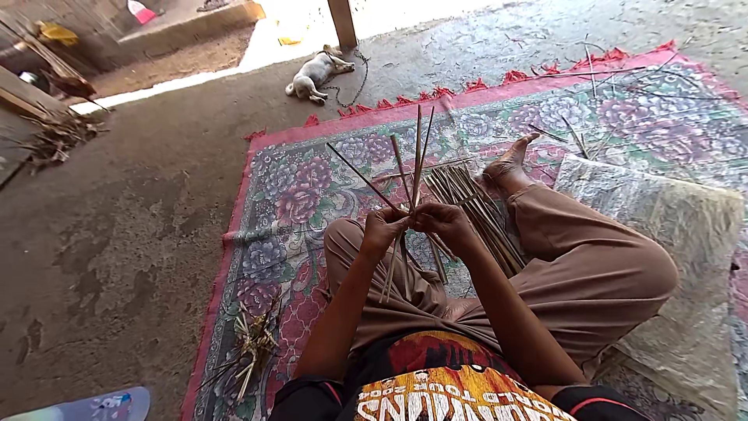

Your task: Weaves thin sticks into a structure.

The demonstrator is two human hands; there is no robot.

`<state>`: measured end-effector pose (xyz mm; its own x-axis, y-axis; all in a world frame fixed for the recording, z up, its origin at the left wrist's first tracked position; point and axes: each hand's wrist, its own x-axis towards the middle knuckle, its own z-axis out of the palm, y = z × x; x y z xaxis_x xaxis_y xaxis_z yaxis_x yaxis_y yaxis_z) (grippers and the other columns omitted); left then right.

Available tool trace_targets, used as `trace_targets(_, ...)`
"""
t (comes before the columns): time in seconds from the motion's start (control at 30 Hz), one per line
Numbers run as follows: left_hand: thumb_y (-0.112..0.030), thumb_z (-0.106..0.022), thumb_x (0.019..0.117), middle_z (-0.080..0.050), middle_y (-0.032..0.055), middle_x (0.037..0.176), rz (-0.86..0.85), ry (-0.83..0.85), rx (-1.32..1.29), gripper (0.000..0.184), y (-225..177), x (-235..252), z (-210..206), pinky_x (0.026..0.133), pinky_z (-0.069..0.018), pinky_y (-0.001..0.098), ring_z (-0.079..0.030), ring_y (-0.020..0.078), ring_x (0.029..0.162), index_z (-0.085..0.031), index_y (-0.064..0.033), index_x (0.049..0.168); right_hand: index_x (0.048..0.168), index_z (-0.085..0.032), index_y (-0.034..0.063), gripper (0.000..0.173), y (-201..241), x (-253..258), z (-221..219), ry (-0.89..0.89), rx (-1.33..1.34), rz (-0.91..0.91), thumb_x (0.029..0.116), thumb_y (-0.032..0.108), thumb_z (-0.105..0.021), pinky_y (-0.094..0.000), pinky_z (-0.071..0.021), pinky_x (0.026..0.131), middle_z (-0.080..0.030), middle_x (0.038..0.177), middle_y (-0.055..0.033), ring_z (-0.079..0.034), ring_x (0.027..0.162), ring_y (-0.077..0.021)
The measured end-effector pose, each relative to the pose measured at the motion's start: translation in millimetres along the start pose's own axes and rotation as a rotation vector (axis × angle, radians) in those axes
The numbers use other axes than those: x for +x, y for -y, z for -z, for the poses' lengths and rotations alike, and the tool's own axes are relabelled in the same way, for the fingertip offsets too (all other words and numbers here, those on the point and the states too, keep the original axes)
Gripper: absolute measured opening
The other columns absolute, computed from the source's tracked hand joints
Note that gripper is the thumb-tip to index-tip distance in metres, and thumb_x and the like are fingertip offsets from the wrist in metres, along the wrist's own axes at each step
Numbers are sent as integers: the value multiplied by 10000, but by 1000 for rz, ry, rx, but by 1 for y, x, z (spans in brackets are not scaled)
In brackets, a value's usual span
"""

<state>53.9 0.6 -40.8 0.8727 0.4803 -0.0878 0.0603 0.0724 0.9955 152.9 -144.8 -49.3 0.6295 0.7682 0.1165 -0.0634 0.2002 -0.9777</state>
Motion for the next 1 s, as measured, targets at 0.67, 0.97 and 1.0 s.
trace_targets(0.67,-55,-647,986,-701,22,848,-168,71,28,66,10,-2,-3,685,-568,228,-649,60,710,-697,-28,1021,1070,-690,27,138,-5,2,6,-24,55,13,952,-7,-627,-270,-599,718,-701,868,-16,-664,728,-74)
trace_targets(0.97,-87,-738,931,-704,30,784,-202,50,377,72,5,-3,0,654,-531,230,-623,45,658,-725,-17,921,998,-697,-22,63,5,-1,10,-28,-227,11,939,-20,-673,-232,-565,604,-688,775,-36,-613,593,-46)
trace_targets(1.0,-90,-727,940,-694,27,775,-183,59,358,73,5,-3,1,642,-521,227,-611,44,648,-723,-19,924,999,-696,-23,63,3,-1,9,-34,-172,2,946,-26,-662,-238,-579,616,-698,774,-31,-635,606,-50)
